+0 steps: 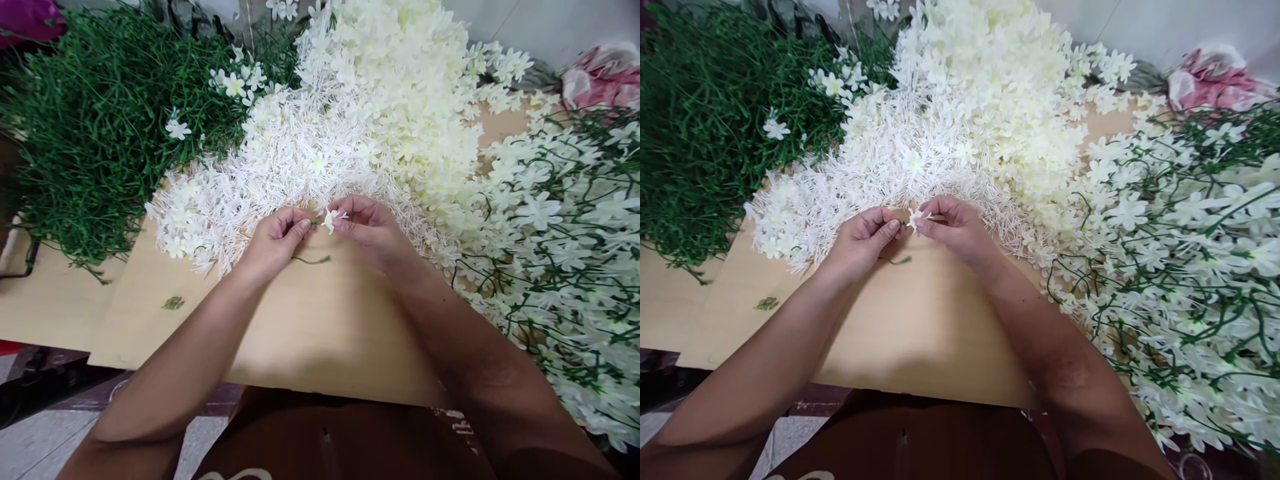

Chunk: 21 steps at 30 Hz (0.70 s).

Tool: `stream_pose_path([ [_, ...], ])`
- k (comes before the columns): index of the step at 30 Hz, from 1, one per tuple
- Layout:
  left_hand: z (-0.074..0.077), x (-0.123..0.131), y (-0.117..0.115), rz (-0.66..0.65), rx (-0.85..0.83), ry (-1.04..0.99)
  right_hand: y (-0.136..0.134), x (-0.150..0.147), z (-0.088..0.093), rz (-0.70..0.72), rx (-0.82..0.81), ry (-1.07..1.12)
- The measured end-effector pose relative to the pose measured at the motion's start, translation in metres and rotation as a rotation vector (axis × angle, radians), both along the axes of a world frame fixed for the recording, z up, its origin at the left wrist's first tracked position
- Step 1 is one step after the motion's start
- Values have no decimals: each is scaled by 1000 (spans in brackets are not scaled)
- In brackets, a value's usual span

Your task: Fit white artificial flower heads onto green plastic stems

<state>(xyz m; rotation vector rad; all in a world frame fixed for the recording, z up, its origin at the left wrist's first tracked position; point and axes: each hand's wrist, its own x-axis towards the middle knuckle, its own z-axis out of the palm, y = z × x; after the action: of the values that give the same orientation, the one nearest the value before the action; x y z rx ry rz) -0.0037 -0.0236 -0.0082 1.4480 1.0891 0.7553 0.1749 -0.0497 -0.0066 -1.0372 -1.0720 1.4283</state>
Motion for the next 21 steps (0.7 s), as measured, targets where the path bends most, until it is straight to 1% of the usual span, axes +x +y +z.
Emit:
stream_pose_path([
  [3,0,0,-1,-26,10,24,0,-3,-1,20,7,-2],
  [8,0,1,-2,-38,46,50,-2,-4,-2,-17,12,-41],
  [13,1,0,-3,-54,44,41,-3,-4,-1,16,73,-131],
  [21,1,1,-1,-44,43,95,-3,-3,-5,76,108,-182],
])
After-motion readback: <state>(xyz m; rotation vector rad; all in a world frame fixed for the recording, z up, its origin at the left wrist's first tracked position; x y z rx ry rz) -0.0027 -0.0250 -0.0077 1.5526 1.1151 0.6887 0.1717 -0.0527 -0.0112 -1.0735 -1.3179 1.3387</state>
